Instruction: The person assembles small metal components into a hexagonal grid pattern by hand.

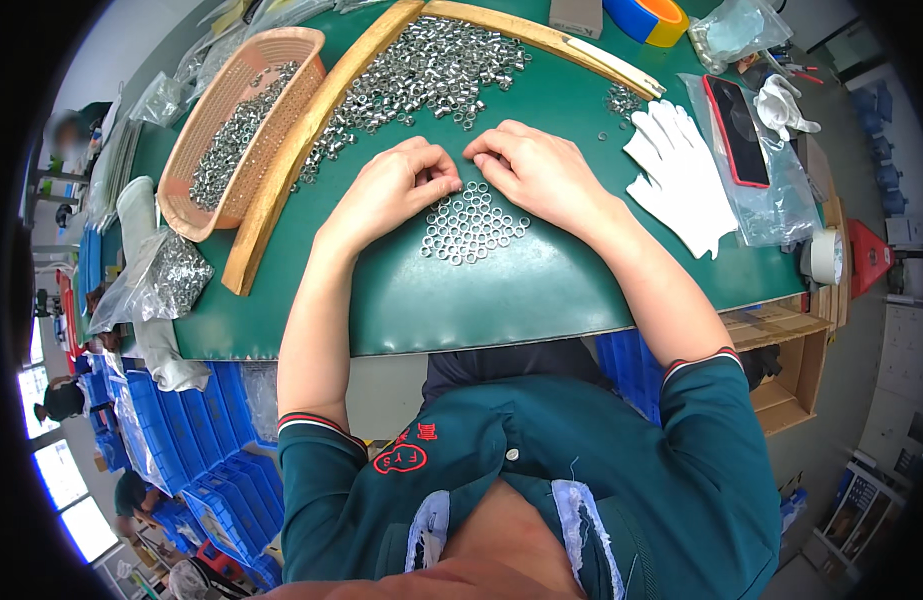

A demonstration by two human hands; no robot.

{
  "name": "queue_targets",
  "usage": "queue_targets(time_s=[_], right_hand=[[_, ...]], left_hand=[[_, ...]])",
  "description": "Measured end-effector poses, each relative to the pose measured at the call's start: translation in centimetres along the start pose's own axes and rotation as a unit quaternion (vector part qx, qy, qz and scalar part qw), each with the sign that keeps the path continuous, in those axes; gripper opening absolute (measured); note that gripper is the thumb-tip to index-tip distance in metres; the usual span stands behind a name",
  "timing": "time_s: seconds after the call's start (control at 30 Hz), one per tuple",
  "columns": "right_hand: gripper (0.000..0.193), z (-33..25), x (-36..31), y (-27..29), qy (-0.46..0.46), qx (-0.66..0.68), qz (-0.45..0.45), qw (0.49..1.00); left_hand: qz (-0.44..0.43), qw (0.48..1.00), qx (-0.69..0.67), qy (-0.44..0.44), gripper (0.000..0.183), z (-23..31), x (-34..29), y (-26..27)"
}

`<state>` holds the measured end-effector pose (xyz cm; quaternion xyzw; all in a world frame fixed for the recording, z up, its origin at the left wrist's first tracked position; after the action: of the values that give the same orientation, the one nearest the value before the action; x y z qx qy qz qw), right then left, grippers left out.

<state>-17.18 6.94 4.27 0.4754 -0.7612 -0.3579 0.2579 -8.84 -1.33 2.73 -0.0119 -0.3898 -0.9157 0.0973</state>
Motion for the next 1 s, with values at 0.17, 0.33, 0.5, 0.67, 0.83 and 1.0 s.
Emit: queue_targets(time_s=[0.17, 0.33, 0.5, 0.67, 0.83, 1.0], right_hand=[[0.018, -0.1, 0.0, -0.1, 0.004, -0.01, 0.0, 1.0], [0.019, -0.1, -0.1, -0.1, 0.008, -0.013, 0.004, 1.0], [0.017, 0.4, 0.1, 0.4, -0.007, -0.031, 0.032, 0.999], [0.018, 0.3, 0.0, 0.5, 0.009, -0.019, 0.027, 0.999], [0.02, -1.1, -0.5, -1.2, 0.057, -0.006, -0.074, 0.996], [0.021, 0.4, 0.4, 0.7, 0.007, -0.002, 0.018, 1.0]], left_hand=[[0.043, 0.997, 0.047, 0.035, 0.016, -0.7, 0.1, 0.6], [0.031, 0.999, -0.013, 0.021, 0.015, -0.3, 0.1, 0.6], [0.028, 0.999, 0.0, -0.025, 0.014, 0.1, 0.2, 0.0], [0.009, 0.999, -0.017, -0.04, 0.016, -0.2, 0.0, 0.5], [-0.011, 0.999, -0.046, -0.019, 0.02, -0.5, -0.4, 1.4], [0.146, 0.982, 0.072, 0.1, 0.02, -3.1, -2.2, 6.5]])
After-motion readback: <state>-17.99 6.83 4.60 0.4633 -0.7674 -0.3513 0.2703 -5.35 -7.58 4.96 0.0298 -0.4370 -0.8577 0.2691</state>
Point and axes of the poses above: each hand's wrist, its own x-axis towards the middle knuckle, its own y-axis out of the back of the hand, z = x × y, the point moved 10 cm from there along x, towards the middle knuckle, and after that the axes turned 9 degrees about -y, right-handed, at the moved point
